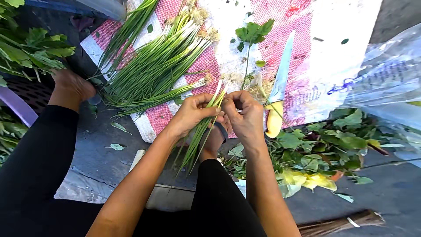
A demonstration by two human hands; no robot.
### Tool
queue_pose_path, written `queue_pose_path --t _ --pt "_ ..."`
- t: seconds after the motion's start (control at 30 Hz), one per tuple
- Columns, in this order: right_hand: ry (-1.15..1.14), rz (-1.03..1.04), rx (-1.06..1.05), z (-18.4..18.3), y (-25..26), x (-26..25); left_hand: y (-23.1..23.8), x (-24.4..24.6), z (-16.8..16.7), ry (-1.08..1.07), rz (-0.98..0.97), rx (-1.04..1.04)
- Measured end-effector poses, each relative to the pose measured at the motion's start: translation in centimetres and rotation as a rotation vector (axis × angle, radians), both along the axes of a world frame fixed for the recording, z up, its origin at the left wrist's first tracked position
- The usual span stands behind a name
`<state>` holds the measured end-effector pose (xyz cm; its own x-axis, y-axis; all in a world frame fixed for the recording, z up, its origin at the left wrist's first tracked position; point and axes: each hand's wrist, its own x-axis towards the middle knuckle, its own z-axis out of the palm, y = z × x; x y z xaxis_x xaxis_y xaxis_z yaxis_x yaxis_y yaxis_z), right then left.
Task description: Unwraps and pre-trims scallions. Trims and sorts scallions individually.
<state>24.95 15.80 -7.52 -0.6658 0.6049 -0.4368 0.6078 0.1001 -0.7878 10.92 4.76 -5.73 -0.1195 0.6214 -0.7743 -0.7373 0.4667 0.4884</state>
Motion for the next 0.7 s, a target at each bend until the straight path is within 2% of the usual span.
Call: queue_pose_path --t 0.07,0.2,0.33,0.4,0.5,0.6,0.7 --pt "-0.036 -0.087 0.001 -0.2 0.2 0.2 -0.2 -0.2 0.1 -0.130 0.062 0.016" --pt "-0.049 -0.263 -0.041 -0.9 0.4 0.8 -1.0 -0.4 0.7 -0.167 0.046 0.024" --pt "-0.283 -0.194 0.320 -1.3 2.7 2.3 -1.8 -0.4 0.5 -0.211 -0.066 0.042" --pt "-0.423 -0.197 0.379 -1.9 4.2 3.5 -2.1 -0.4 0.7 -0.193 -0.109 0.033" --pt "-0.444 -0.163 0.245 -1.9 5.1 4.9 -2.4 -0.4 0.6 -0.175 -0.090 0.041" --pt "-0.208 -0.159 0.058 -0.9 3.6 4.4 -1.9 -0.4 0.3 -0.235 -0.065 0.044" --pt "0.030 -0.253 -0.260 -0.4 2.3 2.8 -1.1 -0.3 0.1 -0.260 -0.066 0.040"
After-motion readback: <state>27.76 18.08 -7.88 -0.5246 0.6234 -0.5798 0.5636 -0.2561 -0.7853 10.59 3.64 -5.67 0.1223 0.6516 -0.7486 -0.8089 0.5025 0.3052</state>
